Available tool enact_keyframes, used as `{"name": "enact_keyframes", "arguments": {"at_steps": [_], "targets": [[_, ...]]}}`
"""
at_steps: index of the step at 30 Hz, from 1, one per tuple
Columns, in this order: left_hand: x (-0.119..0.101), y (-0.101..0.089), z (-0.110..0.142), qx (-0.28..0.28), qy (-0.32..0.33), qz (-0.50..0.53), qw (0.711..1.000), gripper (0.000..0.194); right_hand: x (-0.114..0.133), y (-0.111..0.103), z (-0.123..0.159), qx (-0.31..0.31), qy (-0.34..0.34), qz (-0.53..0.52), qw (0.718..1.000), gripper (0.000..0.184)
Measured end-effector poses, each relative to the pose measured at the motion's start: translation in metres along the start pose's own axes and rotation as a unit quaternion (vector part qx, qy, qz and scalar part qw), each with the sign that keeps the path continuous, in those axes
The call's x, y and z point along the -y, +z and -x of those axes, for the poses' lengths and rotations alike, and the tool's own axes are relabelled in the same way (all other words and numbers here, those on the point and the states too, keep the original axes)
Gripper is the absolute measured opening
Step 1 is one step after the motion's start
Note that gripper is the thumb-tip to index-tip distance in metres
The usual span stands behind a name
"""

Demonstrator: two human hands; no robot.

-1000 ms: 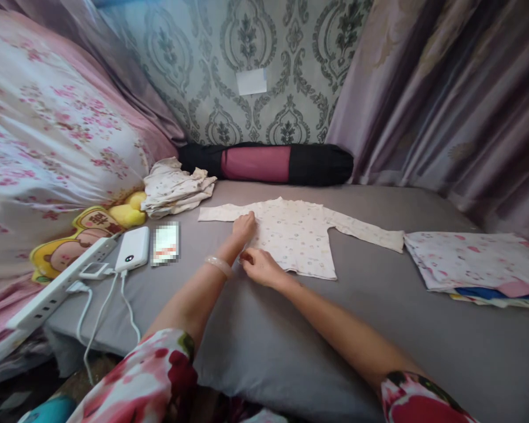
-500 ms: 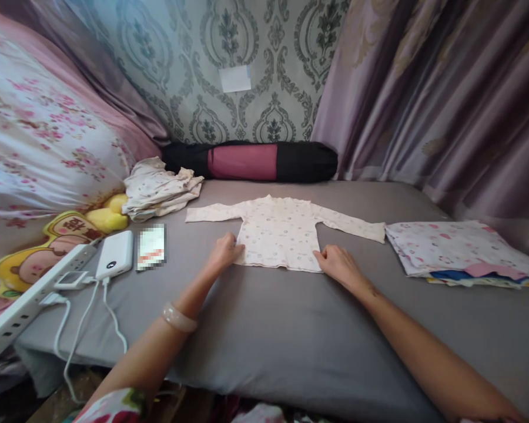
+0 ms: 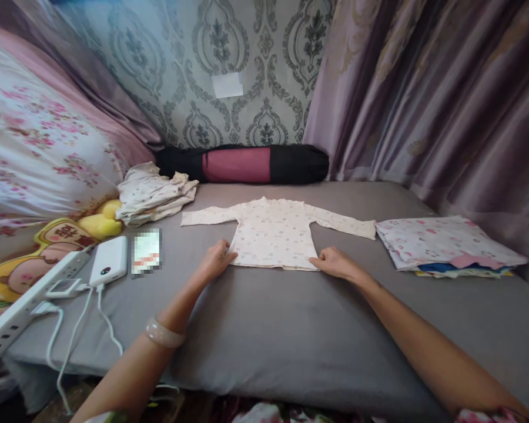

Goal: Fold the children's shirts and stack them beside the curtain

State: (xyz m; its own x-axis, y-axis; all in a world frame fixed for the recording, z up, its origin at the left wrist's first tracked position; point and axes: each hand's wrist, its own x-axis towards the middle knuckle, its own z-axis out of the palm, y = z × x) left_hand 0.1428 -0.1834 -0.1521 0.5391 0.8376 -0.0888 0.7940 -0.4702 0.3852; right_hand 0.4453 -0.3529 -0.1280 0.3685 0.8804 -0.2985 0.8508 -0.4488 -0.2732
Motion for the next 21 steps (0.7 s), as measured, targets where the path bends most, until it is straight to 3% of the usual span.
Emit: {"name": "enact_keyframes", "arguments": {"at_steps": [6,9,12,15,18,21], "targets": [[-0.008,-0.017,-0.005,0.046,-0.018,-0.069,0.996,0.032,0.009,-0.013,0.006,0.024,0.01,0.048,0.999,0.037],[-0.03,-0.018,-0.012,-0.001,0.053,-0.128,0.99,0.03,0.025,-0.012,0.004,-0.056,0.008,0.097,0.994,0.031],[-0.059,0.002,-0.023,-0.052,0.156,-0.127,0.978,0.028,0.048,0.004,-0.007,-0.136,-0.076,0.101,0.983,0.032],[-0.082,0.035,-0.037,-0.064,0.247,-0.099,0.962,0.029,0.066,0.026,-0.026,-0.155,-0.171,0.08,0.97,0.038],[-0.091,0.06,-0.052,-0.067,0.244,-0.094,0.963,0.037,0.073,0.042,-0.046,-0.166,-0.164,0.066,0.97,0.05],[-0.089,0.068,-0.071,-0.066,0.229,-0.089,0.967,0.042,0.072,0.044,-0.065,-0.155,-0.144,0.053,0.976,0.056]]}}
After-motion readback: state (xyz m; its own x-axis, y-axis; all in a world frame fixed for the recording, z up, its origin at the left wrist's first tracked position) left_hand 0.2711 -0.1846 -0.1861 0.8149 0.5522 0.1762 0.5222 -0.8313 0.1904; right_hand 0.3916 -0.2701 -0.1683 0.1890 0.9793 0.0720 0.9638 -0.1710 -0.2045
